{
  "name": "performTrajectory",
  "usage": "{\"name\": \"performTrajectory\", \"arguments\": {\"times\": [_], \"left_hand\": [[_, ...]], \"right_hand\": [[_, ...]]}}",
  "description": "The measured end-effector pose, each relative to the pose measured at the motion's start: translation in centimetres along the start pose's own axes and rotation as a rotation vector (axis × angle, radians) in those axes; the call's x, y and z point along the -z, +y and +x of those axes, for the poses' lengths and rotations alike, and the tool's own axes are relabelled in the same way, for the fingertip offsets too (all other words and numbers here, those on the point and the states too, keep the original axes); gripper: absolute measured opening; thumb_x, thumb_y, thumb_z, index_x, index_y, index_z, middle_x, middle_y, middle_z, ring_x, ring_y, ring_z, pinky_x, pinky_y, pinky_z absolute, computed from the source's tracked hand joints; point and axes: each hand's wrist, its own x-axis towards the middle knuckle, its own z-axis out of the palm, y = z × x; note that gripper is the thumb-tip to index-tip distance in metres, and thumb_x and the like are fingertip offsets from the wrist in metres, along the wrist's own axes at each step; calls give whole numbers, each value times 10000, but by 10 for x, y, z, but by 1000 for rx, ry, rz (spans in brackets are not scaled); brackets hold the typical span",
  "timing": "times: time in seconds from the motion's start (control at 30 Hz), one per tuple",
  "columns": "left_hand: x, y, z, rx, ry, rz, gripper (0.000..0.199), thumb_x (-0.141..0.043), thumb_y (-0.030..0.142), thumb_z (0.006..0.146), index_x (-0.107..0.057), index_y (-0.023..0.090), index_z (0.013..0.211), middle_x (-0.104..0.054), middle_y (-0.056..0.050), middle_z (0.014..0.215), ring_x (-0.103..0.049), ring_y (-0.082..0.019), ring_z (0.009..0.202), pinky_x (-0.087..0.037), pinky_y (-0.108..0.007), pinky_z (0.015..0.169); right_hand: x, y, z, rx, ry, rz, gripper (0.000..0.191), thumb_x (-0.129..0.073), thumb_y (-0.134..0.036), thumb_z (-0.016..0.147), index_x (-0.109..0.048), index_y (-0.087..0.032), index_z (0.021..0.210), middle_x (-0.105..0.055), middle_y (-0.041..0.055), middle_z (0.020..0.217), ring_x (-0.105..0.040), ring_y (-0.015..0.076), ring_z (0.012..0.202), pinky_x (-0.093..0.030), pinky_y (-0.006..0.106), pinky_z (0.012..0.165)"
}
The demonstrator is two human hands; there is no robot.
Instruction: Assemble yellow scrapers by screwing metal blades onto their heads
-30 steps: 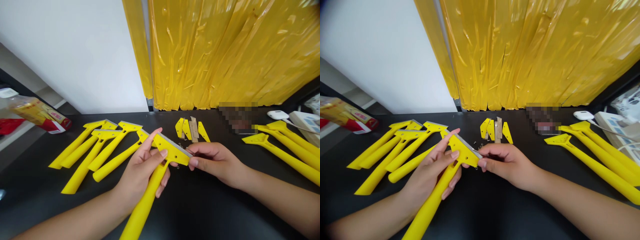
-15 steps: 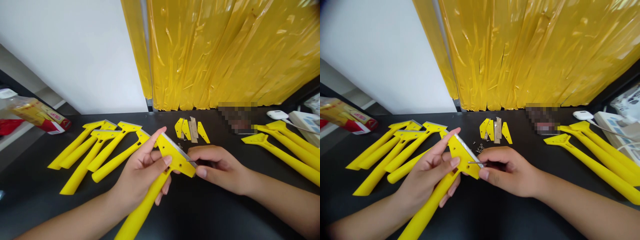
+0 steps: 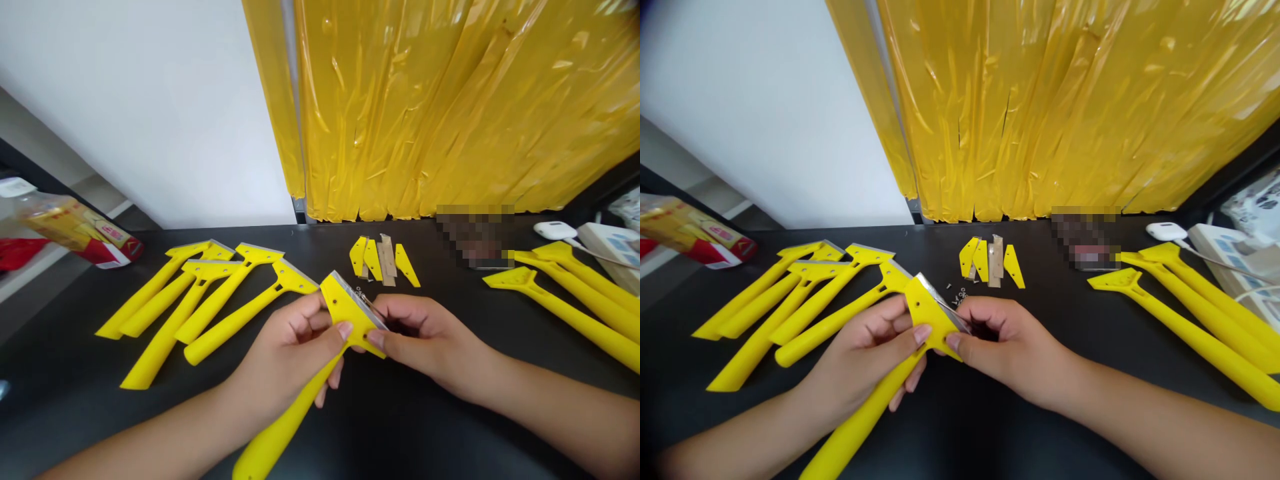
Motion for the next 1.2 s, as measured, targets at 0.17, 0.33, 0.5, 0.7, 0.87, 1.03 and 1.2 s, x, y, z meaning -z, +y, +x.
{"name": "performTrajectory", "arguments": {"times": [0.17,0.33,0.5,0.7,0.87,1.03,1.2], "left_hand": [[3,8,-2,-41,28,86,163,-689,340,999,-654,199,925,-676,11,764,-551,-81,449,-448,-160,356],[12,17,-21,-447,140,723,100,-665,295,1009,-744,256,1057,-762,-45,884,-705,-185,674,-599,-284,601],[16,10,-28,-1009,-63,1575,432,-589,183,990,-663,262,1408,-799,-149,1063,-759,-310,828,-615,-399,687],[3,0,-21,-1133,-131,1838,372,-567,132,997,-665,163,1355,-801,-169,1122,-779,-321,899,-648,-432,729],[0,9,-28,-674,-28,1258,485,-685,264,965,-509,178,1409,-766,-151,1212,-763,-303,988,-642,-421,802],[-6,9,-26,277,-362,259,356,-735,442,956,-625,241,1229,-722,-23,1010,-679,-143,776,-564,-228,633],[-8,-9,-11,463,-533,-79,276,-765,440,938,-786,171,996,-719,-40,892,-553,-60,596,-432,-129,505]], "right_hand": [[-2,-9,-1,-13,173,-137,365,-779,-493,918,-628,-198,765,-484,-35,684,-373,128,645,-303,275,587],[-5,-19,-12,26,235,-167,507,-653,-606,989,-667,-196,692,-435,-26,608,-341,124,592,-259,288,540],[-14,-16,-16,-263,61,400,515,-732,-628,926,-559,-194,709,-337,-81,597,-179,74,510,-126,254,461],[-16,-9,-9,-442,88,494,399,-813,-422,884,-505,-206,751,-369,-95,612,-206,62,503,-146,228,461],[-3,-15,-6,-272,46,253,344,-826,-443,855,-599,-192,798,-461,-64,664,-332,85,569,-249,232,520],[2,-21,-12,-205,-223,-18,392,-823,-418,876,-548,-183,725,-430,-62,673,-345,100,637,-284,244,558],[-4,-17,-14,-189,-223,-40,405,-817,-389,893,-509,-194,717,-417,-70,673,-331,97,627,-267,244,530]]}}
